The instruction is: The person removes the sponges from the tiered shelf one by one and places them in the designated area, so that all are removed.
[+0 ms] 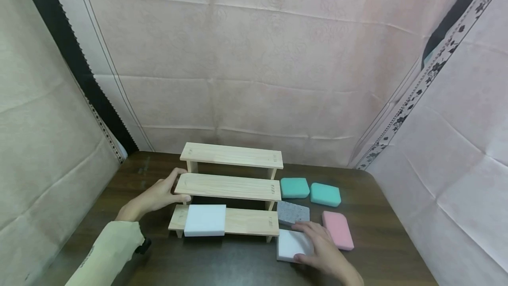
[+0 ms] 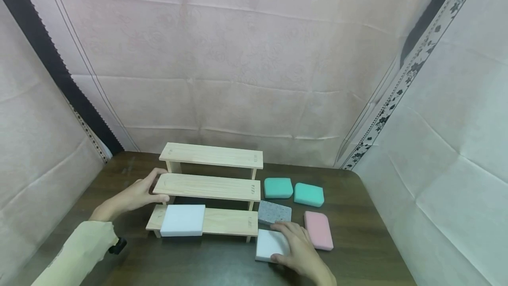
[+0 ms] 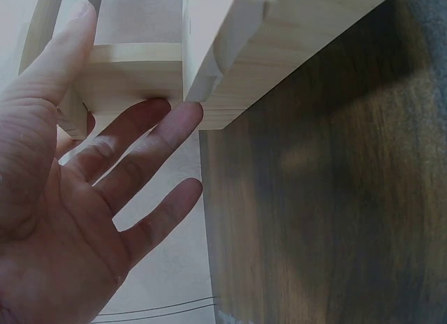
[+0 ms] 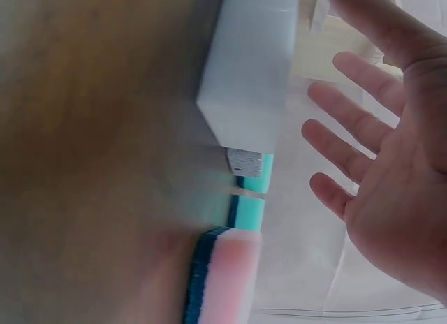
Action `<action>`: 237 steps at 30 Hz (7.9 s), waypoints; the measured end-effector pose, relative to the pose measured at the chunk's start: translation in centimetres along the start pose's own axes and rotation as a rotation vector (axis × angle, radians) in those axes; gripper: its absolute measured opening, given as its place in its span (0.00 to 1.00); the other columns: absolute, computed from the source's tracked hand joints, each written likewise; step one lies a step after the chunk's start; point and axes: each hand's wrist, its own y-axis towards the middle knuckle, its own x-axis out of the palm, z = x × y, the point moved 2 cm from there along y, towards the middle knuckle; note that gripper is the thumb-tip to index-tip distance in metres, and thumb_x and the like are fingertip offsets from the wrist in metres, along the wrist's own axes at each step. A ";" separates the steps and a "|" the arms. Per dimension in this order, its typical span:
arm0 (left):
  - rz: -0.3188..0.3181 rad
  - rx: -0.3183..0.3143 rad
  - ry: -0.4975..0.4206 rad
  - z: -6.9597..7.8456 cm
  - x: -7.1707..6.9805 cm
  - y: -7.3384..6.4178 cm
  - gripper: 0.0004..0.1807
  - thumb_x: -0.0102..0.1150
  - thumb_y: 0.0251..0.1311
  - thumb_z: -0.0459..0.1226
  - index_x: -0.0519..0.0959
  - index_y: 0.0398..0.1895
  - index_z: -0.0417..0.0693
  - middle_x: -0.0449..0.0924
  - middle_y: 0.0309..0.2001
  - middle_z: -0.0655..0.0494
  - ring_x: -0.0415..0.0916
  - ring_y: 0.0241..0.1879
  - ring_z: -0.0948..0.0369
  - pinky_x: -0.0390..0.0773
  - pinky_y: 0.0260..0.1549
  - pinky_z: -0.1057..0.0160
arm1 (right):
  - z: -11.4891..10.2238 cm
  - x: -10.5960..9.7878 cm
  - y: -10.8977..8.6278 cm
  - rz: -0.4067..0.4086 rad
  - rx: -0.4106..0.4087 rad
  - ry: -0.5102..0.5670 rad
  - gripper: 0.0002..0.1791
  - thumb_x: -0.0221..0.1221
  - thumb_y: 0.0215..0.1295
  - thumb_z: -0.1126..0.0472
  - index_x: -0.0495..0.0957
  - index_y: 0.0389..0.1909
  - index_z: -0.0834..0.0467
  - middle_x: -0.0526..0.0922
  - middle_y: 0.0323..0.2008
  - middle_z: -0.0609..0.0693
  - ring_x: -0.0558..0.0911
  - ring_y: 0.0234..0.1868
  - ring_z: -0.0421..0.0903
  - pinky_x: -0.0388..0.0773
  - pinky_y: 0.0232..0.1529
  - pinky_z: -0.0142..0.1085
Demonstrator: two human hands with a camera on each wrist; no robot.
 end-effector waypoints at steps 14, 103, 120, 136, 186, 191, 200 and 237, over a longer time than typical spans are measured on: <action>-0.004 -0.017 0.004 0.0 0.0 -0.2 0.45 0.70 0.57 0.56 0.54 0.69 0.54 0.76 0.58 0.40 0.78 0.54 0.47 0.77 0.48 0.42 | -2.1 -2.0 1.4 -0.012 -0.028 0.018 0.39 0.78 0.47 0.51 0.76 0.62 0.52 0.76 0.63 0.49 0.70 0.65 0.56 0.50 0.62 0.72; 0.012 -0.082 -0.013 0.0 0.6 0.7 0.46 0.71 0.54 0.58 0.57 0.70 0.57 0.74 0.62 0.44 0.75 0.56 0.49 0.74 0.52 0.39 | -14.1 5.0 12.2 -0.162 -0.316 0.021 0.36 0.70 0.60 0.45 0.71 0.67 0.49 0.73 0.63 0.47 0.72 0.62 0.45 0.65 0.64 0.50; 0.008 -0.051 -0.010 -0.9 0.8 0.1 0.45 0.71 0.56 0.54 0.55 0.70 0.54 0.77 0.58 0.42 0.78 0.53 0.49 0.78 0.48 0.44 | -12.3 3.9 10.7 -0.143 -0.279 0.088 0.35 0.71 0.59 0.45 0.72 0.66 0.47 0.73 0.63 0.44 0.73 0.60 0.45 0.69 0.59 0.51; -0.010 -0.041 -0.018 -0.3 0.3 0.1 0.43 0.71 0.60 0.48 0.54 0.70 0.51 0.75 0.60 0.37 0.77 0.55 0.46 0.77 0.49 0.41 | -9.9 2.1 9.4 -0.135 -0.240 0.093 0.36 0.71 0.59 0.46 0.71 0.67 0.48 0.72 0.66 0.45 0.71 0.64 0.47 0.69 0.60 0.54; -0.017 -0.033 0.009 0.1 0.0 0.3 0.41 0.70 0.61 0.46 0.55 0.70 0.51 0.76 0.58 0.36 0.78 0.52 0.45 0.76 0.47 0.41 | -3.4 -2.0 4.9 -0.130 -0.086 0.175 0.38 0.74 0.56 0.50 0.71 0.67 0.51 0.72 0.67 0.53 0.71 0.67 0.53 0.70 0.60 0.56; -0.021 -0.044 -0.002 -0.1 0.2 0.4 0.42 0.70 0.61 0.47 0.54 0.71 0.52 0.75 0.59 0.36 0.78 0.53 0.46 0.76 0.47 0.41 | -2.8 -2.5 4.4 -0.113 -0.053 0.173 0.39 0.74 0.55 0.47 0.71 0.67 0.49 0.73 0.66 0.49 0.71 0.65 0.54 0.69 0.58 0.60; -0.020 -0.077 0.001 -0.4 0.4 0.5 0.43 0.70 0.60 0.50 0.53 0.71 0.55 0.75 0.60 0.36 0.78 0.54 0.45 0.76 0.49 0.42 | -1.5 -3.4 3.1 -0.092 -0.009 0.147 0.39 0.74 0.54 0.46 0.72 0.67 0.48 0.73 0.65 0.44 0.73 0.62 0.49 0.72 0.56 0.55; -0.028 -0.072 -0.009 -0.2 0.2 0.2 0.45 0.69 0.61 0.51 0.52 0.72 0.53 0.72 0.62 0.33 0.76 0.56 0.42 0.77 0.47 0.40 | 3.4 -6.8 -2.6 0.076 -0.004 0.074 0.37 0.76 0.51 0.49 0.75 0.63 0.50 0.75 0.64 0.50 0.73 0.65 0.59 0.64 0.56 0.69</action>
